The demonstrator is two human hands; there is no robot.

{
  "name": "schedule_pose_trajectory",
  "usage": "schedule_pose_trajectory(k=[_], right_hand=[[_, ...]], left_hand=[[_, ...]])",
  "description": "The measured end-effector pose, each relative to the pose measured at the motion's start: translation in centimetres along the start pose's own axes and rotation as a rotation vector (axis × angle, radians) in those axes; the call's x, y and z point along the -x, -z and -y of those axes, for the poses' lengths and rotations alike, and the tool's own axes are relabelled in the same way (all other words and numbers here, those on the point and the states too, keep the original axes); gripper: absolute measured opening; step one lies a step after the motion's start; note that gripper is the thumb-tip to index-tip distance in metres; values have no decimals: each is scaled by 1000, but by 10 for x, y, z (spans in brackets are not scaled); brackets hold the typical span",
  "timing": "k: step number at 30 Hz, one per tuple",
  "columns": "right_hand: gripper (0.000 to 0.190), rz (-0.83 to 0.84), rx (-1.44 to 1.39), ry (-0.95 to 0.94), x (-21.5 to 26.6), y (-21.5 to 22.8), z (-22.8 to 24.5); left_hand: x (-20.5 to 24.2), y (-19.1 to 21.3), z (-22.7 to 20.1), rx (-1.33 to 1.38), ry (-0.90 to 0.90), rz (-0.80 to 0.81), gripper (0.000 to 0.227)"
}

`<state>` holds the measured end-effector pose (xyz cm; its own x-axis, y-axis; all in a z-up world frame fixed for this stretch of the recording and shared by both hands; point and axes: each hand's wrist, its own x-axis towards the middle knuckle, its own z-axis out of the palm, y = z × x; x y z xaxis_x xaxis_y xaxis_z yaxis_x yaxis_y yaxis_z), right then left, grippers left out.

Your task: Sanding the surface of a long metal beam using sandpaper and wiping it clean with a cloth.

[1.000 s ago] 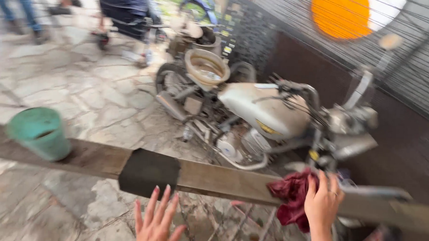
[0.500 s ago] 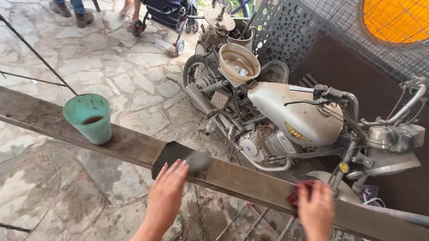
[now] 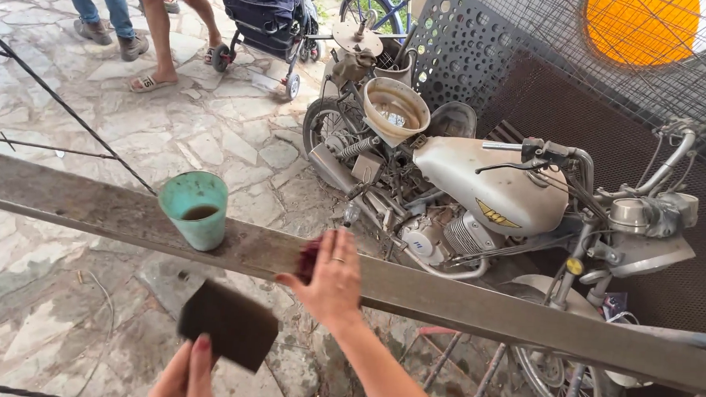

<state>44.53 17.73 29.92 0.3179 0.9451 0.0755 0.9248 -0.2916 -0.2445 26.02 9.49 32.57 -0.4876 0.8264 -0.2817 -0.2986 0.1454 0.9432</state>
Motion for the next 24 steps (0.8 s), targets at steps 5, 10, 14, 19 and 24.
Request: schedule_pose_trajectory(k=[5,10,14,19,24], right_hand=[[132,-33,30,189,-28,-35,39],[101,-237,-34,492,-34,-51,26],[90,-223,-31,772,-26,-51,0],[78,-222,11,879,34,-30,-16],[108,-227,-84,554,101,-35,-64]], left_hand=[[-36,49,53,-46,8,78,37],[-37,60,38,-93,11,127,37],[-20,35,26,-66,-104,89,27],[-40,12,21,-124,-390,295,20],[-32,-36,-21,-273,-811,511,20]])
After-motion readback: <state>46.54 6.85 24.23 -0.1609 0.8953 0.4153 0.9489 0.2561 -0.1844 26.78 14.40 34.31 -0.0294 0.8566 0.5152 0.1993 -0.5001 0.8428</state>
